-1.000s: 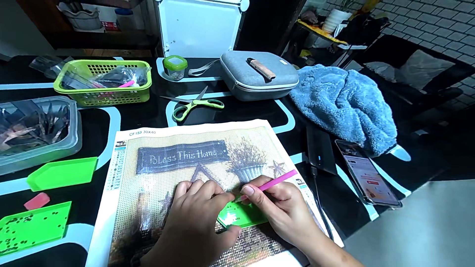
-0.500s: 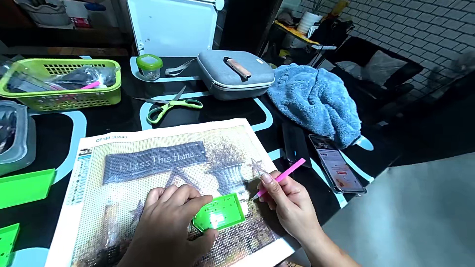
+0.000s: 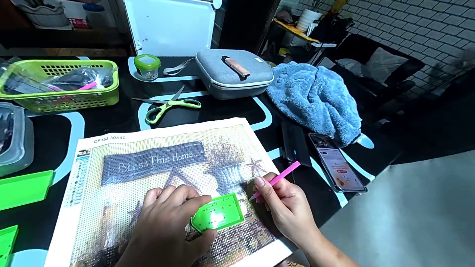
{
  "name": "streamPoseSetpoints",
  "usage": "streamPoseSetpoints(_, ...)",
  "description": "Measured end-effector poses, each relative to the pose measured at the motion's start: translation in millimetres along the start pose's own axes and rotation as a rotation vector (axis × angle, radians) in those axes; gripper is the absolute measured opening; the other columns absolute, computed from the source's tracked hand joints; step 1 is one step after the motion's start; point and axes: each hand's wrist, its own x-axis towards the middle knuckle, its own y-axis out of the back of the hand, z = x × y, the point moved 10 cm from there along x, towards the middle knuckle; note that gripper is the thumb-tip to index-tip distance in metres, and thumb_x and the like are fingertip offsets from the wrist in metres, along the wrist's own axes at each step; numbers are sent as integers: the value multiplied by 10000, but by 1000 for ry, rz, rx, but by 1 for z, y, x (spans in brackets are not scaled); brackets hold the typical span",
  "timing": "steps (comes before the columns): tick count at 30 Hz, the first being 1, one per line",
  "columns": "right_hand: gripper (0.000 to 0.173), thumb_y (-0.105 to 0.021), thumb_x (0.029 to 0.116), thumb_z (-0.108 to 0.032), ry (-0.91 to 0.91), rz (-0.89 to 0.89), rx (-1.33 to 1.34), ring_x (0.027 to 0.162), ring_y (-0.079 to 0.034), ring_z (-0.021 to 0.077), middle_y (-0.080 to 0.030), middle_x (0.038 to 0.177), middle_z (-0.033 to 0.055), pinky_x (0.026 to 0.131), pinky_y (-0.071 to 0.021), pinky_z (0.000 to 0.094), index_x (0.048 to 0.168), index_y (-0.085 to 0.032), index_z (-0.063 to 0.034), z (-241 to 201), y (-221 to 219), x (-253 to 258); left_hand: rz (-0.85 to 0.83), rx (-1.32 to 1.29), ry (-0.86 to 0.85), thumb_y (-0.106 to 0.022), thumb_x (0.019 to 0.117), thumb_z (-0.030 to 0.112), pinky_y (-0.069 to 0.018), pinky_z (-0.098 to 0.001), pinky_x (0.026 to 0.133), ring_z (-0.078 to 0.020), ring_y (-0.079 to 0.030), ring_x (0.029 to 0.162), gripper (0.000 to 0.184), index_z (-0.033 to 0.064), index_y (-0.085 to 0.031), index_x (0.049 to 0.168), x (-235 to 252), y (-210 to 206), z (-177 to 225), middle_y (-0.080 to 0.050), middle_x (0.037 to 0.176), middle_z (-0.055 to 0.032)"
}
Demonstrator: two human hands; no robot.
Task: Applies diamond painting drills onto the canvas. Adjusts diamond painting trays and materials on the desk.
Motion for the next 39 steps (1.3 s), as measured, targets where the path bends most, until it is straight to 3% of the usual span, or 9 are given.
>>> streamPoseSetpoints(8,314,-517,1084,-266,203,12,-213,690,-607,-34,-648,756,-16,645,-514,120,905,-664,-54,-20,-4,-5,-3,-9,5,-621,810,622,-402,-421,812,-126,-610,817,471,283,-793,1088,0,0,0,-709,948,60)
streamPoseSetpoints(13,328,-519,1083,-265,219,-24,-256,669,-588,-21,-647,749,5,625,-492,122,899,-667,-38,-23,-5,-7,0,-5,-3,-609,817,623,-405,-417,811,-120,-607,808,470,286,-797,1086,0,1,0,-706,940,65)
streamPoseSetpoints(18,287,-557,1062,-282,-7,-56,-13,689,-659,2,-686,757,-65,643,-561,158,872,-697,-120,-14,-2,9,43,13,-8,-627,789,610,-417,-399,789,-103,-610,791,445,299,-799,1056,-1,2,0,-704,920,83)
streamPoseSetpoints(21,265,-553,1069,-233,48,-105,92,716,-661,8,-687,777,-46,672,-568,168,901,-697,-87,-32,-25,14,62,24,-6,-622,788,611,-417,-395,798,-92,-607,778,442,302,-798,1050,-1,2,1,-703,911,87)
streamPoseSetpoints(26,297,-556,1066,-254,114,-186,-6,718,-669,20,-688,760,-32,659,-566,187,876,-701,-79,-38,-56,21,73,46,-13,-626,776,596,-424,-400,792,-108,-612,784,427,305,-797,1038,0,2,2,-698,898,84)
streamPoseSetpoints(33,234,-564,1064,-249,88,-65,177,703,-657,32,-679,780,-42,670,-571,184,915,-703,-134,-35,-27,26,71,-4,-64,-680,768,566,-422,-399,806,-114,-610,790,410,294,-789,1055,-1,3,12,-697,907,74)
streamPoseSetpoints(39,255,-547,1076,-259,129,-89,224,754,-666,-6,-701,813,-55,707,-571,168,942,-708,-114,-41,-27,16,99,-9,-59,-648,811,579,-401,-395,821,-107,-595,810,414,296,-784,1081,1,10,13,-697,923,76)
